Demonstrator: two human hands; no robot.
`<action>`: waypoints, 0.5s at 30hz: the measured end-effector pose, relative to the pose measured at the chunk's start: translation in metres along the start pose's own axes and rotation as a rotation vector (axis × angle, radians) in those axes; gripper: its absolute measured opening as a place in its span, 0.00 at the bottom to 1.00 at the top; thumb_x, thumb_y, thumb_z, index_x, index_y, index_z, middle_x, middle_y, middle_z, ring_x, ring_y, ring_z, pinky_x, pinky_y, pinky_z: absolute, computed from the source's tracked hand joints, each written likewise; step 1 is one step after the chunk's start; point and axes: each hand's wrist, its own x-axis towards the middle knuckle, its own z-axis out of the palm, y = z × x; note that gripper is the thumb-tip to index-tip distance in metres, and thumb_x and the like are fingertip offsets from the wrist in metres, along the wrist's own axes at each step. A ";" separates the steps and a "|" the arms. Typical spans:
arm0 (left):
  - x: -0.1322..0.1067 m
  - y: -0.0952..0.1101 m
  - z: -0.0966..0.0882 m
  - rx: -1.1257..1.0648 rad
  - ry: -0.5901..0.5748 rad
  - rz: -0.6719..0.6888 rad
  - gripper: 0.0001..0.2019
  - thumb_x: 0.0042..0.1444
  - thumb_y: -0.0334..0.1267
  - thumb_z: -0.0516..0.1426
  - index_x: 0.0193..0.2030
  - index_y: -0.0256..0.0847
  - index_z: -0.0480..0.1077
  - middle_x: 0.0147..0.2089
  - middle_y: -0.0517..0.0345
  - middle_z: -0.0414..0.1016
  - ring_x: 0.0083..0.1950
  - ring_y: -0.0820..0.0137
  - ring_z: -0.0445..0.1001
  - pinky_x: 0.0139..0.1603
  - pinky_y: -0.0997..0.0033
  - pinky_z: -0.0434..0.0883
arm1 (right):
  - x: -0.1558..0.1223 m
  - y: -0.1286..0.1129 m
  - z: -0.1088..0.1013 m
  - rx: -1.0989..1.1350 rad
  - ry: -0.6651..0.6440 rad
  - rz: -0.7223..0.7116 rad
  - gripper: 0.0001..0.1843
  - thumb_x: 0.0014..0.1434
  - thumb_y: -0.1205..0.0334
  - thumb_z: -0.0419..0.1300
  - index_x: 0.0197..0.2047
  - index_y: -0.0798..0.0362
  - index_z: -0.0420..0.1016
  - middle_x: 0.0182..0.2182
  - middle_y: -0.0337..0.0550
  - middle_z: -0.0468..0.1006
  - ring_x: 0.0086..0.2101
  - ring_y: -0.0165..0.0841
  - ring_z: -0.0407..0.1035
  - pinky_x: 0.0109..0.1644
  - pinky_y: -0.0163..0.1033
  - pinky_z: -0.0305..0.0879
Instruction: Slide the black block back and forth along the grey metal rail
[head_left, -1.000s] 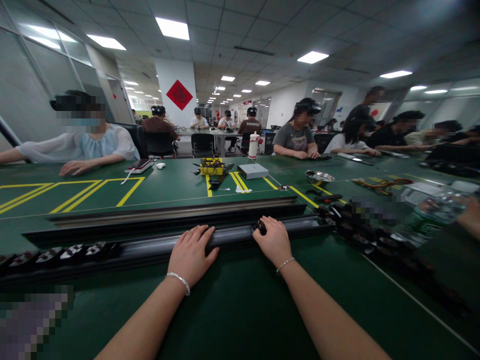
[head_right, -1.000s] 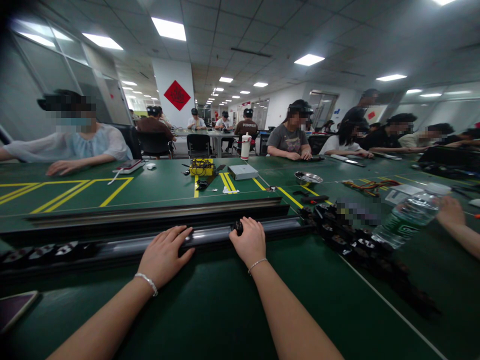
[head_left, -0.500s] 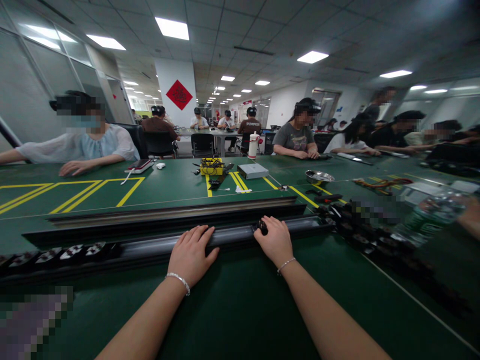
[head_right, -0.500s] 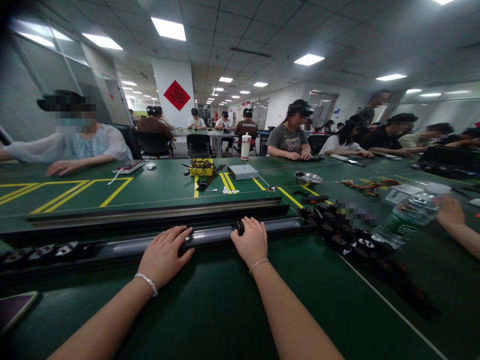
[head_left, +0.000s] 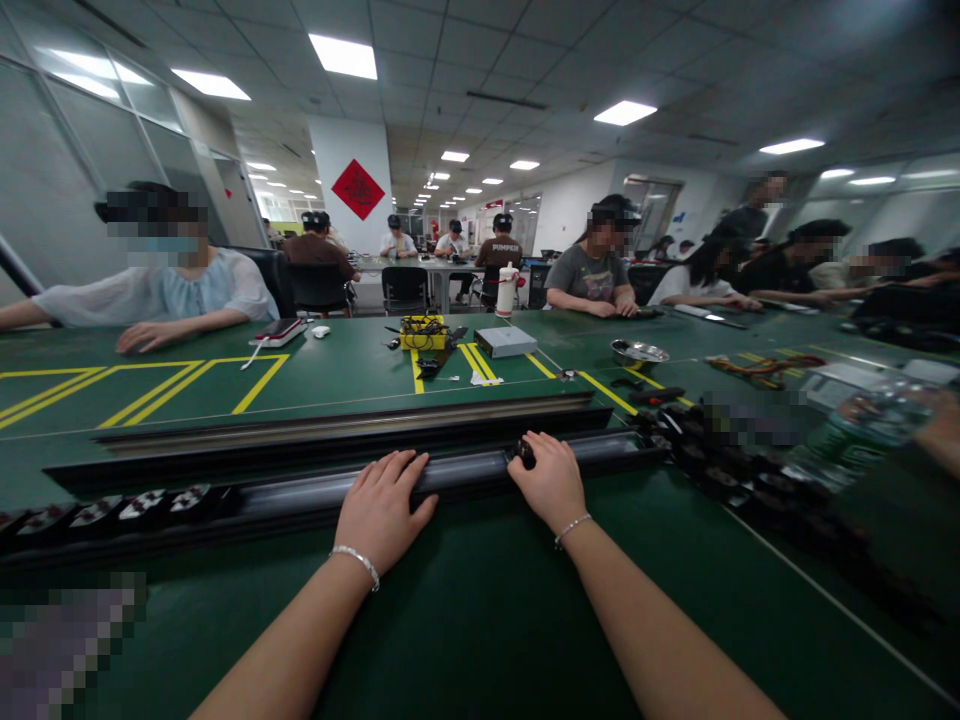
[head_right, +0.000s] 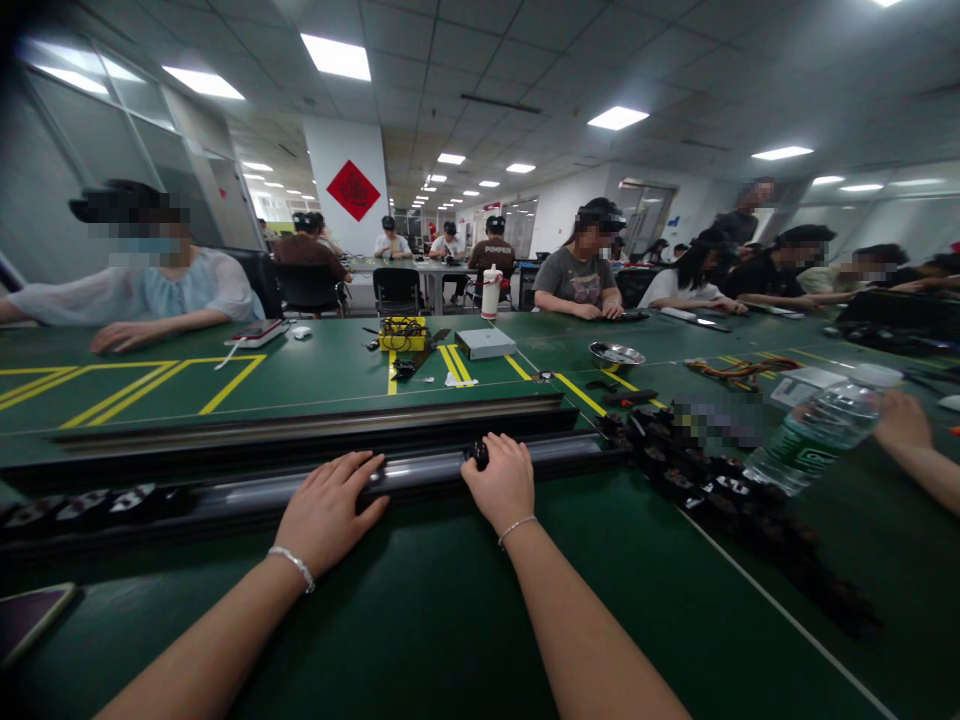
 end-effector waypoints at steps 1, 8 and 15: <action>0.000 0.000 0.000 0.003 -0.002 0.000 0.24 0.53 0.48 0.49 0.56 0.46 0.61 0.58 0.55 0.63 0.59 0.61 0.60 0.59 0.57 0.57 | 0.000 0.000 0.000 0.002 0.000 -0.001 0.21 0.49 0.59 0.51 0.44 0.56 0.73 0.48 0.47 0.72 0.52 0.39 0.60 0.59 0.46 0.46; 0.000 0.000 0.000 0.014 0.004 0.005 0.23 0.53 0.48 0.50 0.56 0.46 0.61 0.58 0.55 0.64 0.59 0.62 0.60 0.58 0.58 0.58 | 0.001 0.004 0.002 -0.003 0.006 -0.031 0.21 0.49 0.60 0.52 0.45 0.58 0.73 0.47 0.49 0.73 0.50 0.39 0.62 0.56 0.43 0.52; 0.000 0.001 -0.001 0.017 0.015 0.006 0.24 0.52 0.47 0.50 0.56 0.45 0.62 0.57 0.56 0.65 0.58 0.62 0.61 0.58 0.58 0.58 | 0.000 0.004 0.000 -0.035 0.015 -0.013 0.21 0.49 0.58 0.51 0.45 0.55 0.73 0.48 0.46 0.72 0.52 0.40 0.60 0.59 0.49 0.44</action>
